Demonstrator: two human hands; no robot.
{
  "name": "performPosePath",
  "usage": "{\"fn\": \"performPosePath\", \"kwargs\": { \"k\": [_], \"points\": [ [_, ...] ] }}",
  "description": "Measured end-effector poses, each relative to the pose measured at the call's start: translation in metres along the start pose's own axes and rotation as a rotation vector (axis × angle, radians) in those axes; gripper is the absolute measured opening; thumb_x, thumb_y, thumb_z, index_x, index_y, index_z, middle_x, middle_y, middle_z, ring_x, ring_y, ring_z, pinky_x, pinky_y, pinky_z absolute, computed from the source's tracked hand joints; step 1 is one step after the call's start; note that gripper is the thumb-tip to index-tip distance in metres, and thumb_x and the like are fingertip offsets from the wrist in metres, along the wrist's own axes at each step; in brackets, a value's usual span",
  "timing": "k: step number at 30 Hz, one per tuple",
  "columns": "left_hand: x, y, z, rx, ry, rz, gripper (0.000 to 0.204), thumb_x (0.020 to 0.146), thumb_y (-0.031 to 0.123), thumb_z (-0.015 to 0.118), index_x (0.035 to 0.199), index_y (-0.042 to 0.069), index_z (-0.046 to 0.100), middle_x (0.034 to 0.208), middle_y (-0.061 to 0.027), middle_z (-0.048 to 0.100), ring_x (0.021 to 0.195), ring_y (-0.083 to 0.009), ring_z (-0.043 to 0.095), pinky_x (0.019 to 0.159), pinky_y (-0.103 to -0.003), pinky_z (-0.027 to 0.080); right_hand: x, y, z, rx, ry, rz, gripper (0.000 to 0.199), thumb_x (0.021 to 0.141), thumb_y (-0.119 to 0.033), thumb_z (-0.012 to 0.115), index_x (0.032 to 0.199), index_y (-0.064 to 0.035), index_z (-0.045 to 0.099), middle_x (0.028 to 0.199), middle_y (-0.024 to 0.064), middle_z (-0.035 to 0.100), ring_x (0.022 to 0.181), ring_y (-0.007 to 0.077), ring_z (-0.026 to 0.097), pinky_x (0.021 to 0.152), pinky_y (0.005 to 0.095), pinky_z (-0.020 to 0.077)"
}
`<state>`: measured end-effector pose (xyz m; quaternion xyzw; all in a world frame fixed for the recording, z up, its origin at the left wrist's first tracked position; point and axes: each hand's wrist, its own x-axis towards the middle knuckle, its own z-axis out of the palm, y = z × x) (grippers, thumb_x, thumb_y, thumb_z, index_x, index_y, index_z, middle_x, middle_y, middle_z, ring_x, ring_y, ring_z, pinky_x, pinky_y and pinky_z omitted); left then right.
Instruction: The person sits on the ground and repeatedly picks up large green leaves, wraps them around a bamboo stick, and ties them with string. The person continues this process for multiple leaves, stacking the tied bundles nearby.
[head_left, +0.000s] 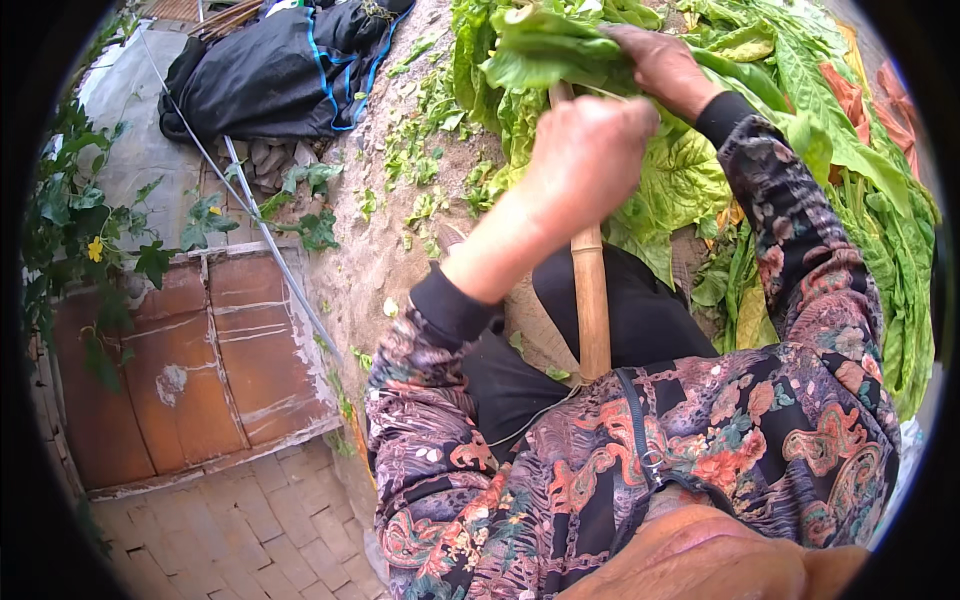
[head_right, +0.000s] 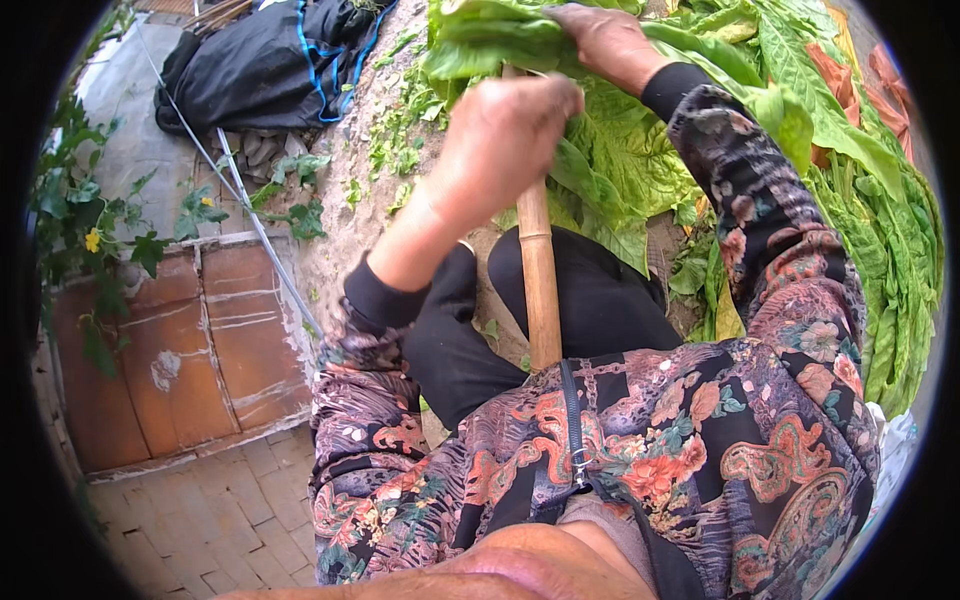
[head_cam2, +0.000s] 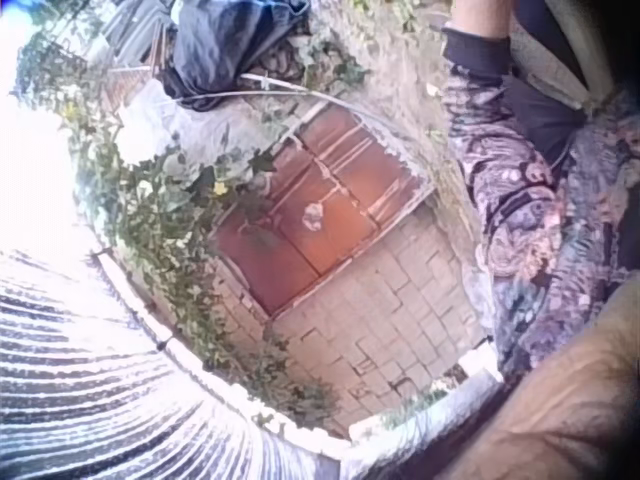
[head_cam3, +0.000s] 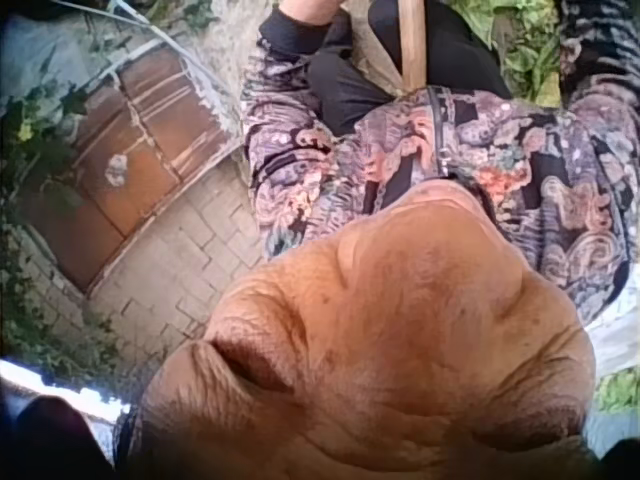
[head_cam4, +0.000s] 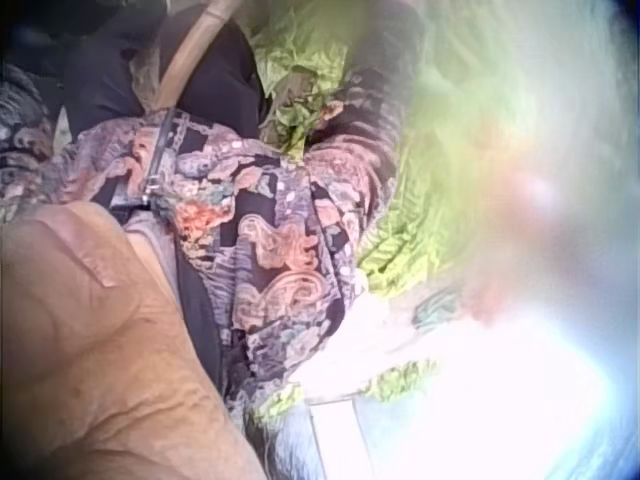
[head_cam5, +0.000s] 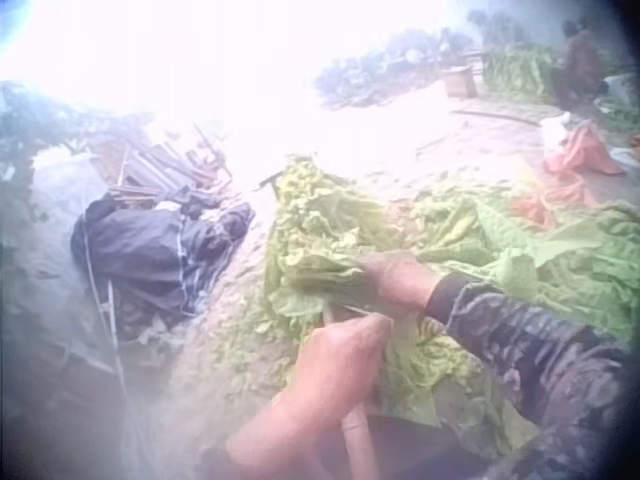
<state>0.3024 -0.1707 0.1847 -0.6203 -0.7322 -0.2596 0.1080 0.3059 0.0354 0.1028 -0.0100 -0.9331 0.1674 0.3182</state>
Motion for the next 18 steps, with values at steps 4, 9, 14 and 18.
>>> {"fn": "performPosePath", "kwargs": {
  "k": [4,9,14,18],
  "points": [
    [0.056,-0.100,-0.042,0.243,0.058,-0.346,0.017,0.087,0.020,0.055,0.094,0.013,0.069,0.082,-0.0156,0.067,0.068,-0.0267,0.065,0.066,-0.038,0.052,-0.004,0.004,0.019,-0.247,-0.166,-0.309,0.050,0.076,-0.004,0.057,0.124,-0.0163,0.052,0.102,0.0049,0.059,0.091,0.0240,0.059,0.081,0.0372,0.0452],
    [-0.013,-0.209,0.041,-0.179,-0.246,-0.693,0.027,0.087,0.025,0.057,0.106,0.007,0.066,0.086,-0.0103,0.069,0.077,-0.0200,0.065,0.074,-0.034,0.050,-0.035,0.006,0.040,0.587,-0.005,0.160,0.043,0.077,0.003,0.055,0.120,-0.0056,0.055,0.111,0.0156,0.062,0.106,0.0262,0.059,0.090,0.0326,0.0456],
    [-0.098,-0.209,0.099,-0.626,0.003,-0.914,0.020,0.088,0.009,0.053,0.101,-0.002,0.064,0.061,-0.0019,0.055,0.050,-0.0092,0.045,0.046,-0.025,0.035,-0.070,-0.017,0.089,0.513,0.156,0.430,0.044,0.082,-0.019,0.059,0.123,-0.0092,0.051,0.116,0.0148,0.059,0.110,0.0318,0.054,0.094,0.0387,0.0430],
    [-0.102,-0.116,0.071,-0.917,0.156,-0.925,0.016,0.094,0.014,0.050,0.088,0.002,0.059,0.057,0.0050,0.042,0.046,-0.0016,0.031,0.041,-0.019,0.023,-0.100,-0.056,0.133,0.694,0.346,0.489,0.074,0.074,-0.037,0.065,0.135,-0.0080,0.034,0.132,0.0223,0.042,0.126,0.0383,0.035,0.106,0.0445,0.0271]
  ]
}}
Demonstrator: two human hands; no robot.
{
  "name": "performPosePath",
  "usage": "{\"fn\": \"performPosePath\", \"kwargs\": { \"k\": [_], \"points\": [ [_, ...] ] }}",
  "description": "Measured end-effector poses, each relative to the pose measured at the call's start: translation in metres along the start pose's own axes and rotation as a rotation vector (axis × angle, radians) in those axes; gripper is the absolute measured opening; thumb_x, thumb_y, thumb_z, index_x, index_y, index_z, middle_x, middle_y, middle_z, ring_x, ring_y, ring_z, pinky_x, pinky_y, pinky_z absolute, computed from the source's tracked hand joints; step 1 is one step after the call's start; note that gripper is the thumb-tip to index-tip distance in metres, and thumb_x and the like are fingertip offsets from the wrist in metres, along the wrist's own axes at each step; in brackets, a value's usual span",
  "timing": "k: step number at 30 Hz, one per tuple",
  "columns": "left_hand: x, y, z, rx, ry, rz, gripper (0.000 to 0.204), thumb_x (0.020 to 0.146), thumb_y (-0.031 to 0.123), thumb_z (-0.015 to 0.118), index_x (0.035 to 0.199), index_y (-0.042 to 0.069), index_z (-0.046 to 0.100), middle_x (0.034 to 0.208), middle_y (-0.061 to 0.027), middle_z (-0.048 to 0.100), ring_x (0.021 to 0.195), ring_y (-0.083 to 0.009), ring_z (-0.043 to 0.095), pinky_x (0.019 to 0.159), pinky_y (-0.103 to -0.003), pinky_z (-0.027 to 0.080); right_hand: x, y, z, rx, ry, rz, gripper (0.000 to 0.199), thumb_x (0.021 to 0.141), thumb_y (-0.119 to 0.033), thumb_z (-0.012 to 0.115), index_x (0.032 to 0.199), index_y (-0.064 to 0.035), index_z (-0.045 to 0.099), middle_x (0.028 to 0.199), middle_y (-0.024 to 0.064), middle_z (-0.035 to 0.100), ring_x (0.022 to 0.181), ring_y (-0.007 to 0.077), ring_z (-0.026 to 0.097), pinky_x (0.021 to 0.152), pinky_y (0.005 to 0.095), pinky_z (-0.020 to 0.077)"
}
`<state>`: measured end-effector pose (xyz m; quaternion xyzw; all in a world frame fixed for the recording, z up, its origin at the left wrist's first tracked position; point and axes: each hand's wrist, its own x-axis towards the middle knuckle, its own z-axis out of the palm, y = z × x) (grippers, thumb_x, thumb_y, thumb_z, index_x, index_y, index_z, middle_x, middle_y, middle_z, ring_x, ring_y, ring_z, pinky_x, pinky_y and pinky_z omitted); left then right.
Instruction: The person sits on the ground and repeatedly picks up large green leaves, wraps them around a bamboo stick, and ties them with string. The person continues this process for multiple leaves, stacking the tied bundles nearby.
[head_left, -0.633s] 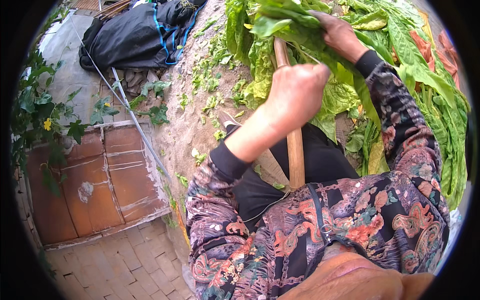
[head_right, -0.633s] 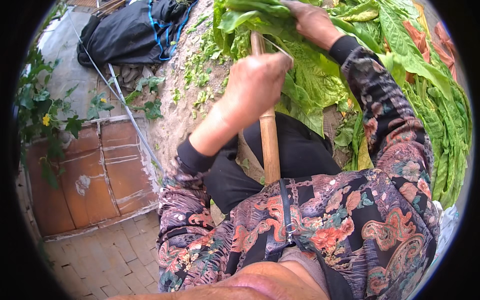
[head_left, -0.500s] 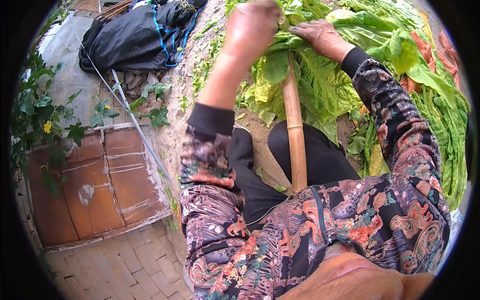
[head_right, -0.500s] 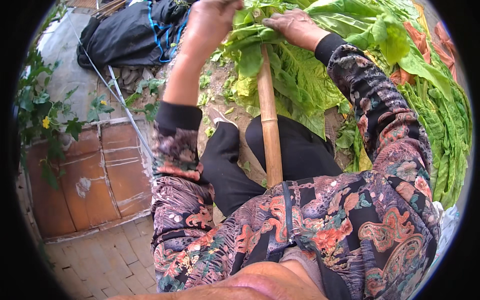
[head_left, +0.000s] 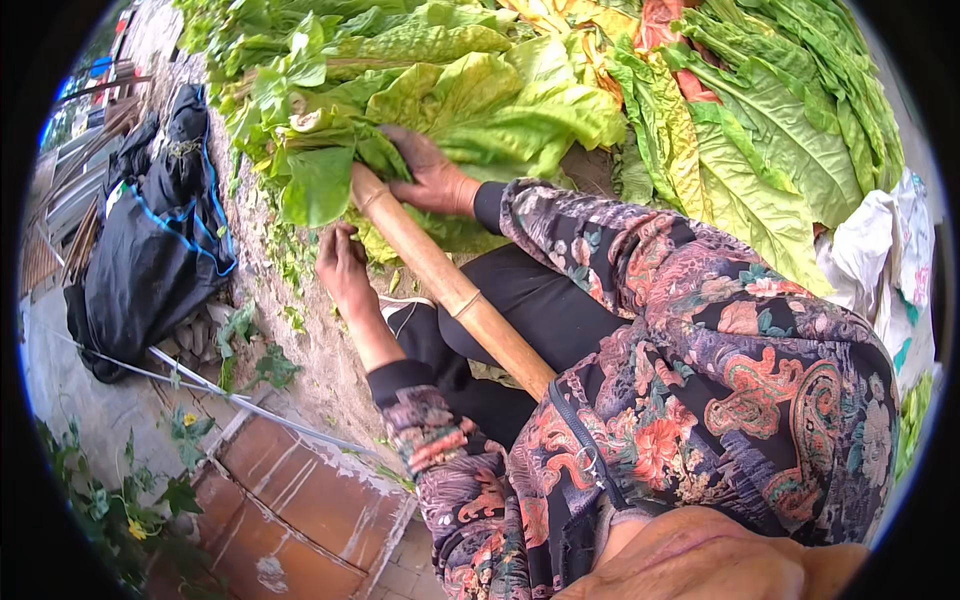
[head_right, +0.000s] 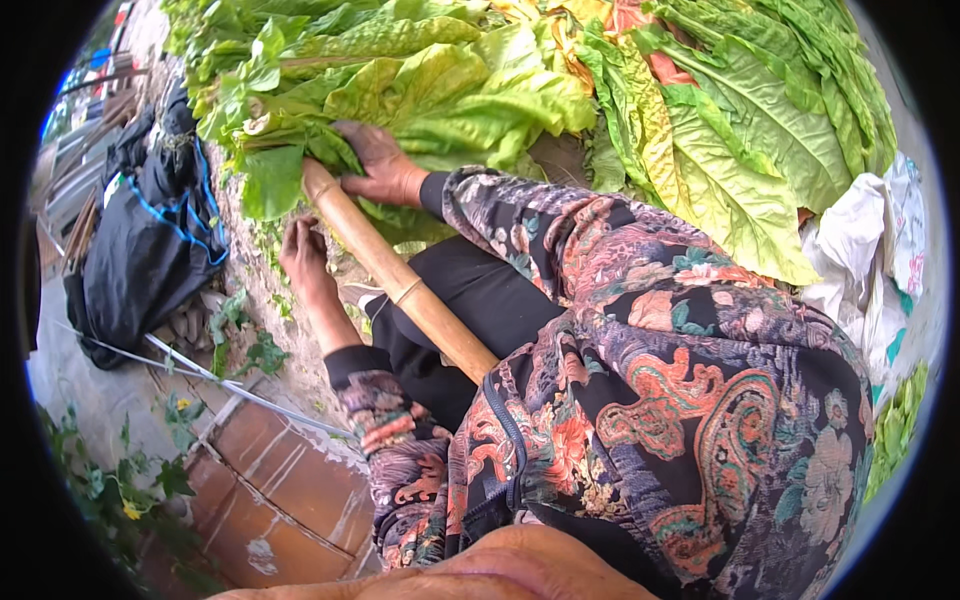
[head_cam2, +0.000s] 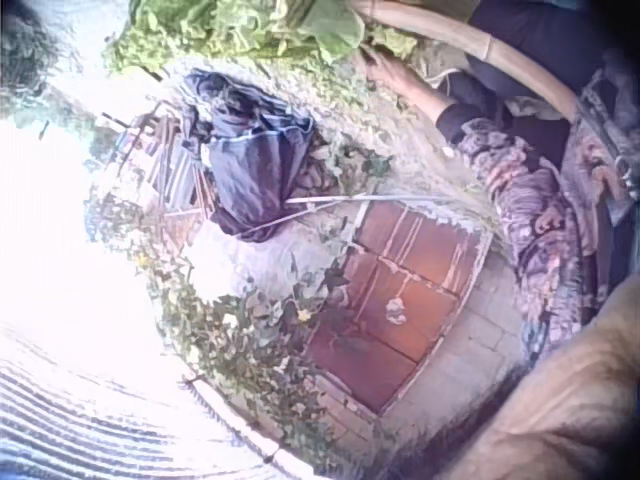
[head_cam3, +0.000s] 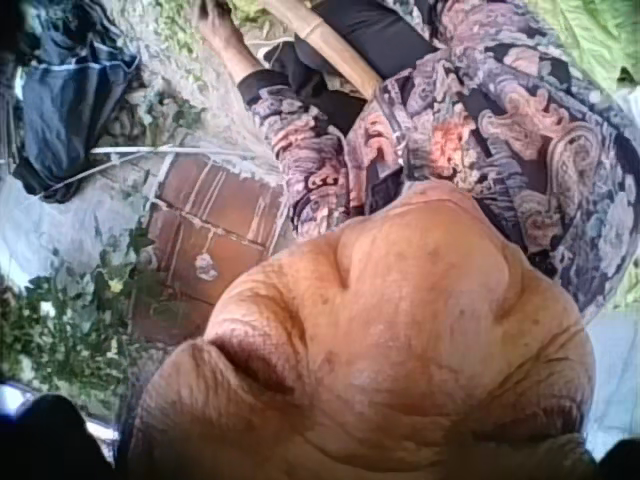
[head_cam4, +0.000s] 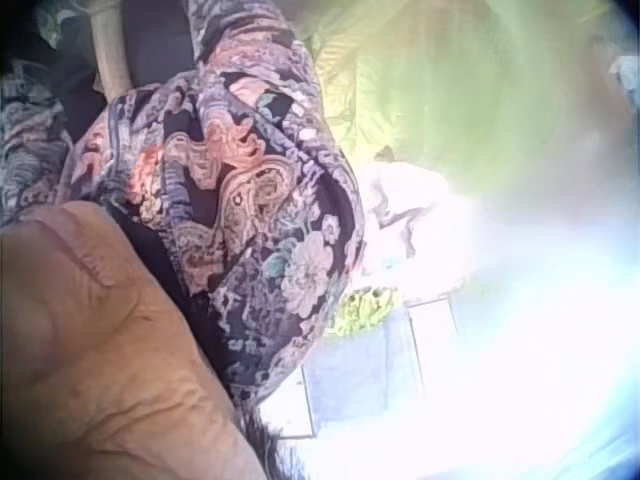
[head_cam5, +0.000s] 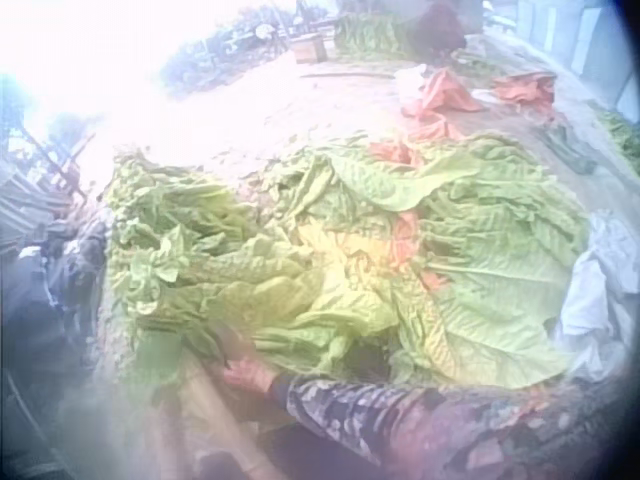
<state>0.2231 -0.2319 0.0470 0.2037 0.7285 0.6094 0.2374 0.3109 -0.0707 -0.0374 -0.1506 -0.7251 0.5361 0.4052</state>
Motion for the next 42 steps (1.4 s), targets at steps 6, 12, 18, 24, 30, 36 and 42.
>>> {"fn": "performPosePath", "kwargs": {
  "k": [6,12,18,24,30,36,42],
  "points": [
    [-0.080,0.076,0.095,-0.367,0.029,-0.023,0.017,0.096,0.013,0.046,0.099,0.003,0.059,0.057,0.0029,0.044,0.046,-0.0022,0.033,0.038,-0.016,0.024,-0.009,0.000,-0.076,0.543,-0.205,0.314,0.056,0.086,-0.038,0.061,0.129,-0.0051,0.045,0.130,0.0157,0.046,0.121,0.0254,0.044,0.104,0.0360,0.0333],
    [-0.083,0.076,0.113,-0.028,0.035,0.141,0.018,0.097,0.010,0.045,0.102,-0.001,0.057,0.065,0.0032,0.046,0.055,-0.0018,0.038,0.048,-0.017,0.028,-0.062,0.111,-0.304,-0.984,0.501,0.485,0.057,0.078,-0.036,0.069,0.121,-0.0036,0.048,0.125,0.0163,0.049,0.110,0.0284,0.051,0.096,0.0438,0.0404],
    [-0.074,0.073,0.119,0.055,0.027,0.183,0.020,0.097,0.012,0.045,0.104,0.000,0.058,0.062,0.0038,0.045,0.053,-0.0011,0.034,0.047,-0.016,0.023,-0.148,0.121,-0.326,-1.401,0.004,0.864,0.098,0.065,-0.033,0.078,0.141,-0.0101,0.020,0.126,0.0176,0.046,0.108,0.0339,0.052,0.087,0.0441,0.0434],
    [-0.072,0.072,0.118,0.092,-0.003,0.179,0.022,0.094,0.014,0.050,0.109,-0.002,0.057,0.065,0.0031,0.047,0.057,-0.0024,0.037,0.051,-0.016,0.028,-0.143,0.127,-0.349,-0.893,0.051,0.813,0.071,0.068,-0.020,0.071,0.130,-0.0021,0.041,0.113,0.0191,0.058,0.102,0.0339,0.058,0.088,0.0394,0.0461],
    [-0.059,0.072,0.120,0.196,-0.195,0.153,0.068,0.075,0.020,0.077,0.126,-0.009,0.042,0.073,-0.0001,0.051,0.060,-0.0039,0.044,0.053,-0.016,0.035,-0.073,-0.050,-0.286,-0.310,-0.219,0.348,0.074,0.071,-0.019,0.070,0.134,0.0024,0.037,0.123,0.0184,0.054,0.112,0.0219,0.052,0.097,0.0315,0.0392],
    [-0.043,0.074,0.117,0.170,-0.158,0.600,0.045,0.079,0.020,0.069,0.115,-0.003,0.055,0.114,-0.0106,0.055,0.100,-0.0195,0.055,0.091,-0.031,0.042,-0.074,-0.140,-0.182,-0.436,-0.346,-0.151,0.084,0.063,-0.011,0.078,0.136,-0.0065,0.036,0.116,0.0150,0.055,0.104,0.0311,0.057,0.088,0.0377,0.0468],
    [-0.056,0.071,0.105,-0.528,-0.302,0.190,0.041,0.078,0.009,0.065,0.116,-0.003,0.055,0.104,-0.0079,0.062,0.095,-0.0161,0.058,0.087,-0.029,0.046,-0.024,-0.043,-0.201,0.135,-0.376,0.224,0.061,0.094,-0.051,0.035,0.126,-0.0014,0.050,0.129,0.0154,0.051,0.120,0.0238,0.046,0.103,0.0326,0.0314]
  ]
}}
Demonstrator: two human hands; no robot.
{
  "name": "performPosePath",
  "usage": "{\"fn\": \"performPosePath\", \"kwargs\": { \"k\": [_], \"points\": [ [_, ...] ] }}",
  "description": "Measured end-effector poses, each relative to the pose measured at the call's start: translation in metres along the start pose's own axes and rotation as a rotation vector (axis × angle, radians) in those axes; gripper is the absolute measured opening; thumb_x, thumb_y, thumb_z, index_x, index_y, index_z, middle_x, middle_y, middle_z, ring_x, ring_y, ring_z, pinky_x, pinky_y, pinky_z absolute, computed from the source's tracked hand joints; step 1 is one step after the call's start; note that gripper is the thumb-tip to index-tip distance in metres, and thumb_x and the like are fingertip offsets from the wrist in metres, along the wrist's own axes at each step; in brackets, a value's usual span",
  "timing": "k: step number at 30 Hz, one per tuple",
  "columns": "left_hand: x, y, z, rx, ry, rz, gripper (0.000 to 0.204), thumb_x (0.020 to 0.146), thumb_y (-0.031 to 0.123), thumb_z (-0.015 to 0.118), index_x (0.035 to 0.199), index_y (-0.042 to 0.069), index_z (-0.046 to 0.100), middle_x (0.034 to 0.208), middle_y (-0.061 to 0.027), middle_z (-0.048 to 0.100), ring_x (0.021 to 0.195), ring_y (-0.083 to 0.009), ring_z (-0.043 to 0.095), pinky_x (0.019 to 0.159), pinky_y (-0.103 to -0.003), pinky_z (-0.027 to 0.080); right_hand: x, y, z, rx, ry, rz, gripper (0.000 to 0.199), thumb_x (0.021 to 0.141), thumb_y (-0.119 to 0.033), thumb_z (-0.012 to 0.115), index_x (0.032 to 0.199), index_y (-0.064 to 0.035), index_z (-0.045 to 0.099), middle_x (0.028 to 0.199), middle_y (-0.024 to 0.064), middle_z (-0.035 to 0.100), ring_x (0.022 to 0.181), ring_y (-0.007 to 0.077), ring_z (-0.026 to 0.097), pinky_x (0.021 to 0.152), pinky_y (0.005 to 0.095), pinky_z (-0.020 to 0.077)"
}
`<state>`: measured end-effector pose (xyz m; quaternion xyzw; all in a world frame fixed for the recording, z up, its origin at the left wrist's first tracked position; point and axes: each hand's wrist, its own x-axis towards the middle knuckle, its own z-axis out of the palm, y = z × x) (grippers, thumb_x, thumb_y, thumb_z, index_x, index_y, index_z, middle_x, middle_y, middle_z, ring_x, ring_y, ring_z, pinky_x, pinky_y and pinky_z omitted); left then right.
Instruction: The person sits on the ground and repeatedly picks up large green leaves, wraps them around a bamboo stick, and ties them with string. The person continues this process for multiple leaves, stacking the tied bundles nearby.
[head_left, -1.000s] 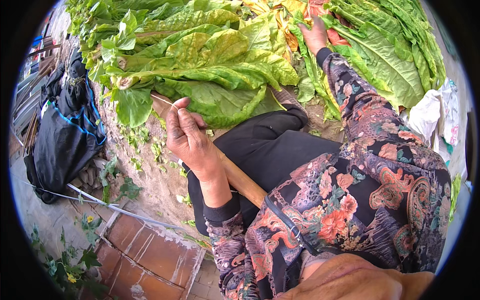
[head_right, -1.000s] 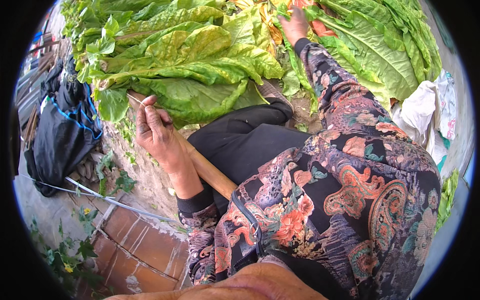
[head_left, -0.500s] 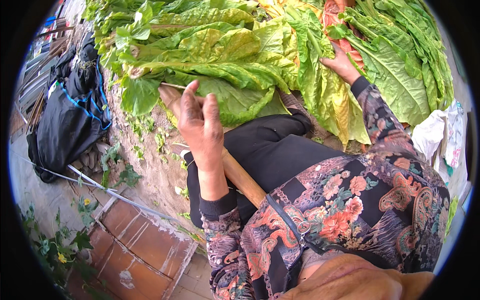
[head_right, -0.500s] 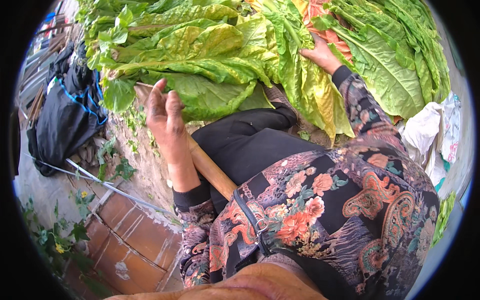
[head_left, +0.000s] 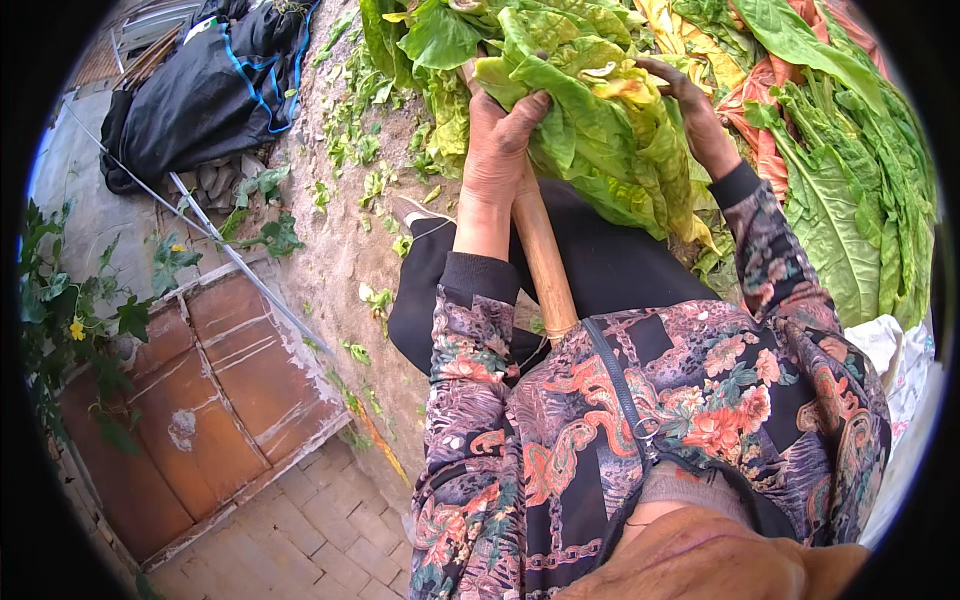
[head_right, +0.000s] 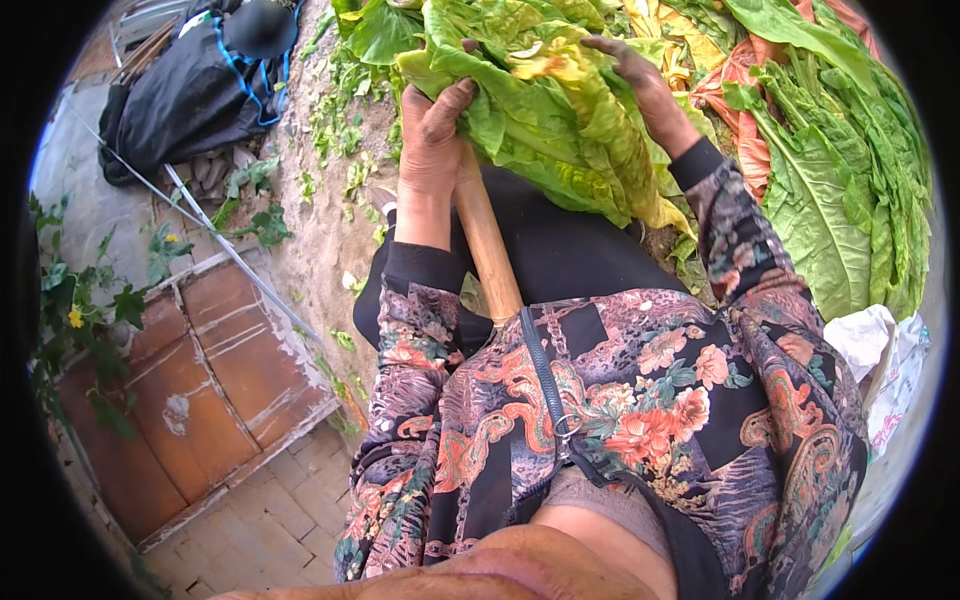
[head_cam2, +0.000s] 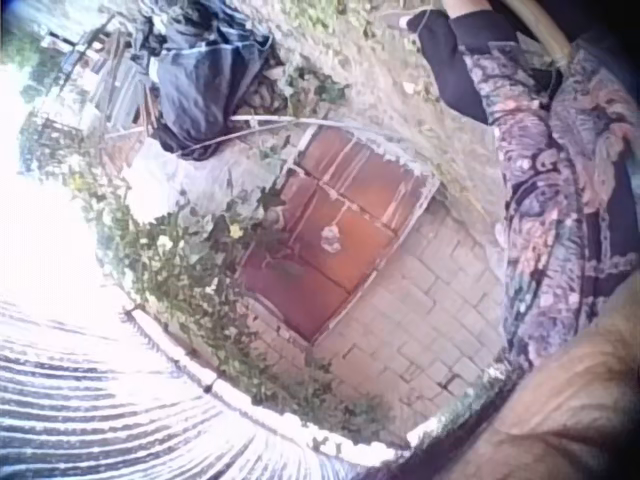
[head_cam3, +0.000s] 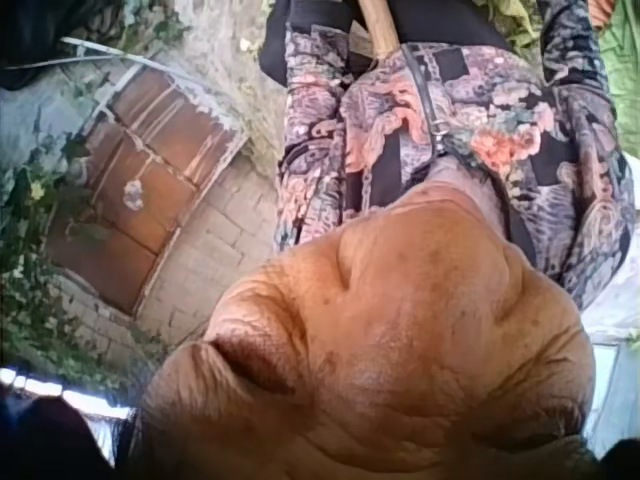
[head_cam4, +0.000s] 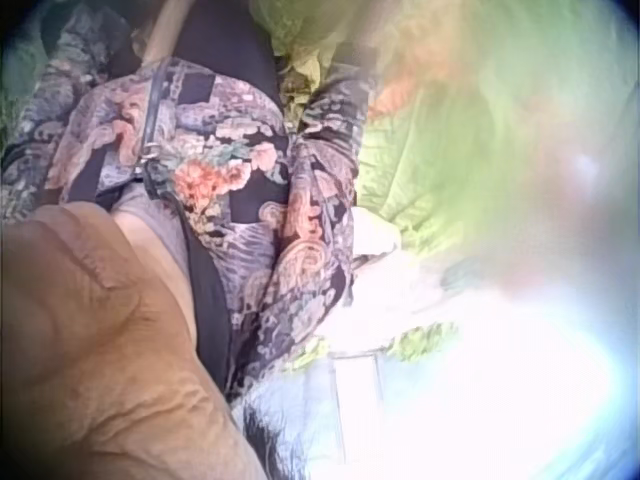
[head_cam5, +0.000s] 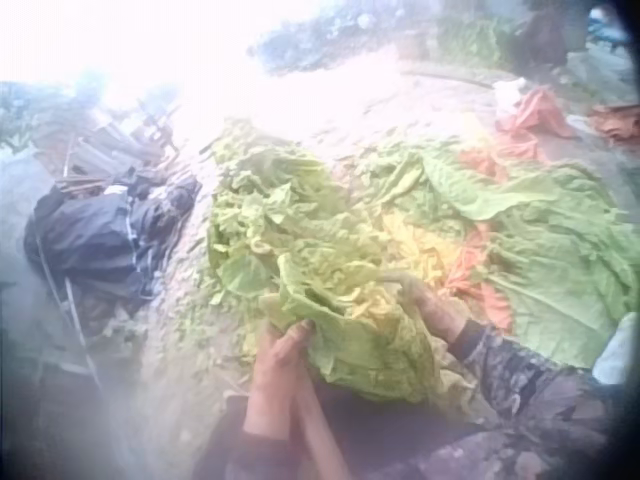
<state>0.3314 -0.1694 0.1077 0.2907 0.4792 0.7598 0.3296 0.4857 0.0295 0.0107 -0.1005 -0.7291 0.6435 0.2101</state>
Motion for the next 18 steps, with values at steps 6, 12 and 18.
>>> {"fn": "performPosePath", "kwargs": {
  "k": [6,12,18],
  "points": [
    [0.006,-0.007,-0.003,-0.002,-0.025,-0.008,0.040,0.079,0.008,0.063,0.116,-0.005,0.055,0.103,-0.0069,0.062,0.092,-0.0144,0.058,0.085,-0.028,0.046,0.005,0.006,0.013,-0.396,-0.585,0.244,0.056,0.091,-0.050,0.043,0.109,0.0010,0.057,0.097,0.0163,0.062,0.091,0.0226,0.057,0.085,0.0333,0.0434],
    [0.016,-0.026,-0.011,0.110,0.050,0.139,0.030,0.080,0.008,0.062,0.109,-0.001,0.060,0.099,-0.0043,0.062,0.090,-0.0134,0.057,0.083,-0.027,0.045,0.016,-0.045,-0.012,-0.545,0.258,0.048,0.030,0.089,-0.032,0.059,0.099,-0.0030,0.062,0.061,0.0067,0.055,0.056,0.0104,0.043,0.056,0.0250,0.0408],
    [0.021,-0.037,-0.016,0.379,0.058,0.226,0.048,0.083,0.035,0.061,0.108,-0.005,0.055,0.119,-0.0143,0.043,0.110,-0.0256,0.042,0.095,-0.036,0.034,0.036,-0.112,0.064,-0.875,0.429,-0.376,0.036,0.078,-0.012,0.063,0.113,-0.0087,0.056,0.100,0.0108,0.064,0.086,0.0303,0.061,0.074,0.0367,0.0483]
  ]
}}
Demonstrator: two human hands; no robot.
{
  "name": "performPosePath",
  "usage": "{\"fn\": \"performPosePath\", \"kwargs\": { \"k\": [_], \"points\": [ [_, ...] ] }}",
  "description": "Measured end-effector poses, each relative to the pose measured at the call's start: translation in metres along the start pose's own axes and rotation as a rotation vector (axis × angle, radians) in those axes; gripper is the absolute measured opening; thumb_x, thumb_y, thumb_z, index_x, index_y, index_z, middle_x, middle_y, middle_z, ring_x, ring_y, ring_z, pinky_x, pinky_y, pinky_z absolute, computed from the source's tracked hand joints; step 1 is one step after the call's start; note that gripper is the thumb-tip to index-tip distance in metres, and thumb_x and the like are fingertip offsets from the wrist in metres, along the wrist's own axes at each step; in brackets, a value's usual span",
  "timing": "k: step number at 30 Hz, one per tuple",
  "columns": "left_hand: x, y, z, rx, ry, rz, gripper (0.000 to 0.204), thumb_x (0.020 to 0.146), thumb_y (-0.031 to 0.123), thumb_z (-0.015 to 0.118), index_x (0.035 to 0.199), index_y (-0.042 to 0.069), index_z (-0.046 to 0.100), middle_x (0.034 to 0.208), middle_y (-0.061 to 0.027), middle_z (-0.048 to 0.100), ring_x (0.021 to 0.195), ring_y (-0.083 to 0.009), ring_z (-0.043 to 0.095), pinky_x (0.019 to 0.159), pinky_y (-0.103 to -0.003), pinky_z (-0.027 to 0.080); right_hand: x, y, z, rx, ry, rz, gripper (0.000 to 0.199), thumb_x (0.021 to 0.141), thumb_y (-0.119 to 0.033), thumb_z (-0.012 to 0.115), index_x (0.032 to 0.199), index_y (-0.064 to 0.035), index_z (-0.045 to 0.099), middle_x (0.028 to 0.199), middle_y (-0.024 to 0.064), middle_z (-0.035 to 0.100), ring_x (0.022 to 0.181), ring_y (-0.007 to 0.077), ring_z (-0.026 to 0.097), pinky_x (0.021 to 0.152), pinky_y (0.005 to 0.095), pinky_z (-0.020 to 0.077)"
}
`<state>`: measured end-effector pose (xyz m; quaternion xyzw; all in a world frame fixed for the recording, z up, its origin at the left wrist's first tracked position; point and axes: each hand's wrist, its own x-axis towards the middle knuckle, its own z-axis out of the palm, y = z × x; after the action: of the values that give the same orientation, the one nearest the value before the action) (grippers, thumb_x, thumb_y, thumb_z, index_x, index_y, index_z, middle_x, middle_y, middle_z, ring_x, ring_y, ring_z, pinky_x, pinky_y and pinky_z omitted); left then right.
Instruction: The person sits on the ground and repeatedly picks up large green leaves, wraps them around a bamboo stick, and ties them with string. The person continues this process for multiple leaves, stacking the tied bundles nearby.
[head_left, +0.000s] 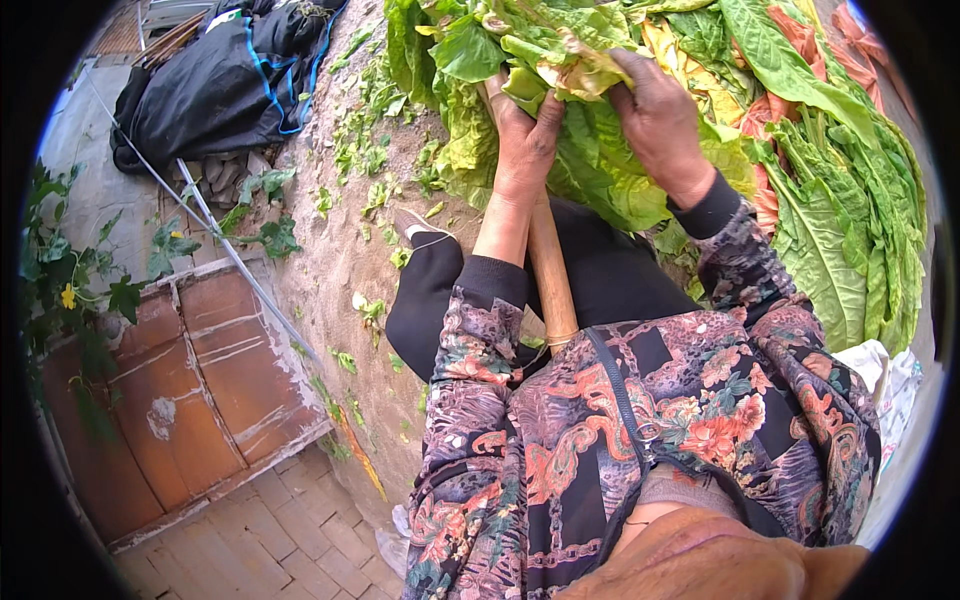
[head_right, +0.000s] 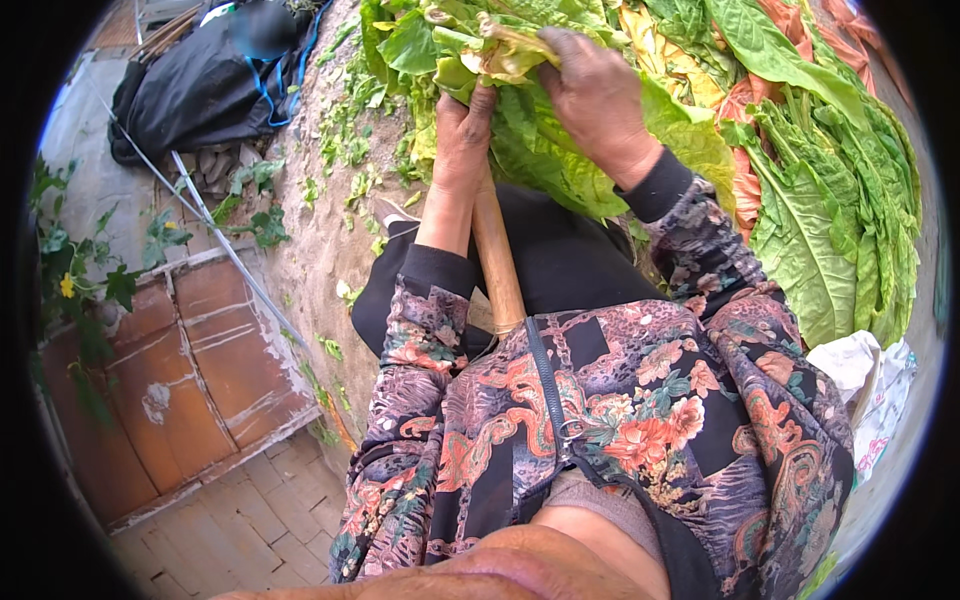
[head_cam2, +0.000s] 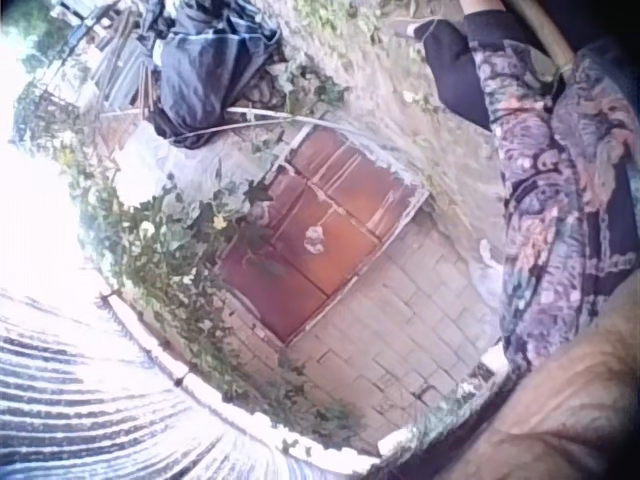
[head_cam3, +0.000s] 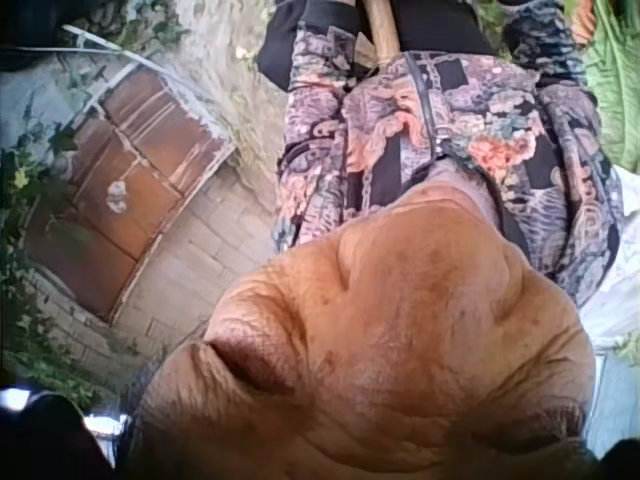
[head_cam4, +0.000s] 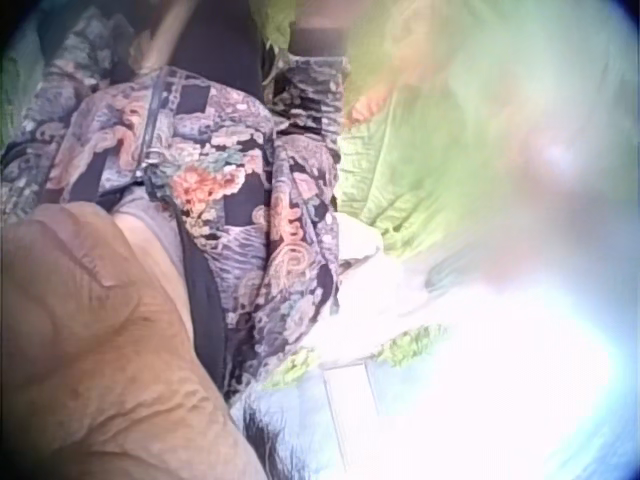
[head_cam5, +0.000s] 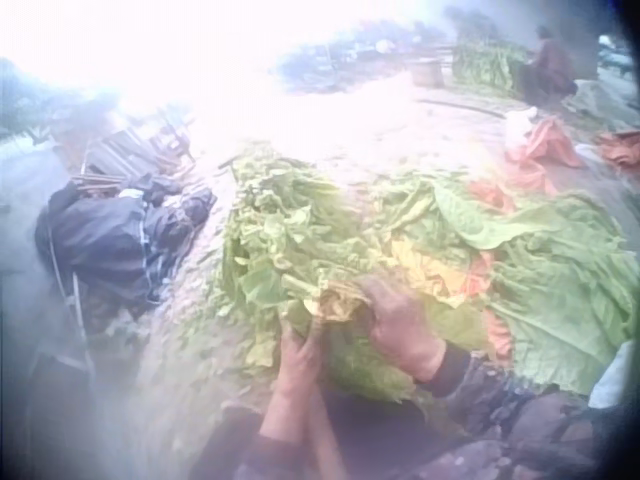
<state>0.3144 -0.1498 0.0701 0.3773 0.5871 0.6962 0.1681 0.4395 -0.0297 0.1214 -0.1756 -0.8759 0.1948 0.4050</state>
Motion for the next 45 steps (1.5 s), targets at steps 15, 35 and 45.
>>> {"fn": "performPosePath", "kwargs": {
  "k": [15,35,45],
  "points": [
    [-0.026,0.062,-0.017,0.478,0.005,-0.095,0.049,0.081,0.036,0.069,0.110,-0.001,0.056,0.072,-0.0106,0.062,0.060,-0.0171,0.059,0.058,-0.030,0.048,-0.065,0.051,0.022,0.476,-0.378,0.119,0.065,0.071,0.007,0.055,0.132,-0.0097,0.042,0.120,0.0201,0.055,0.108,0.0341,0.056,0.091,0.0362,0.0443],
    [0.024,-0.069,-0.189,0.548,-0.171,-0.423,0.018,0.087,0.013,0.058,0.097,0.003,0.068,0.089,-0.0080,0.069,0.078,-0.0180,0.065,0.073,-0.033,0.051,0.011,0.024,0.098,0.769,-1.137,0.184,0.037,0.079,0.000,0.058,0.115,0.0054,0.055,0.116,0.0171,0.060,0.110,0.0205,0.053,0.098,0.0314,0.0377],
    [0.049,0.100,-0.055,1.250,-0.315,0.017,0.017,0.080,0.016,0.058,0.074,0.004,0.067,0.068,-0.0180,0.062,0.067,-0.0344,0.063,0.062,-0.043,0.049,-0.014,0.004,0.189,1.522,-0.379,0.758,0.037,0.096,-0.026,0.045,0.120,0.0013,0.050,0.120,0.0115,0.055,0.102,0.0178,0.055,0.089,0.0283,0.0456]
  ]
}}
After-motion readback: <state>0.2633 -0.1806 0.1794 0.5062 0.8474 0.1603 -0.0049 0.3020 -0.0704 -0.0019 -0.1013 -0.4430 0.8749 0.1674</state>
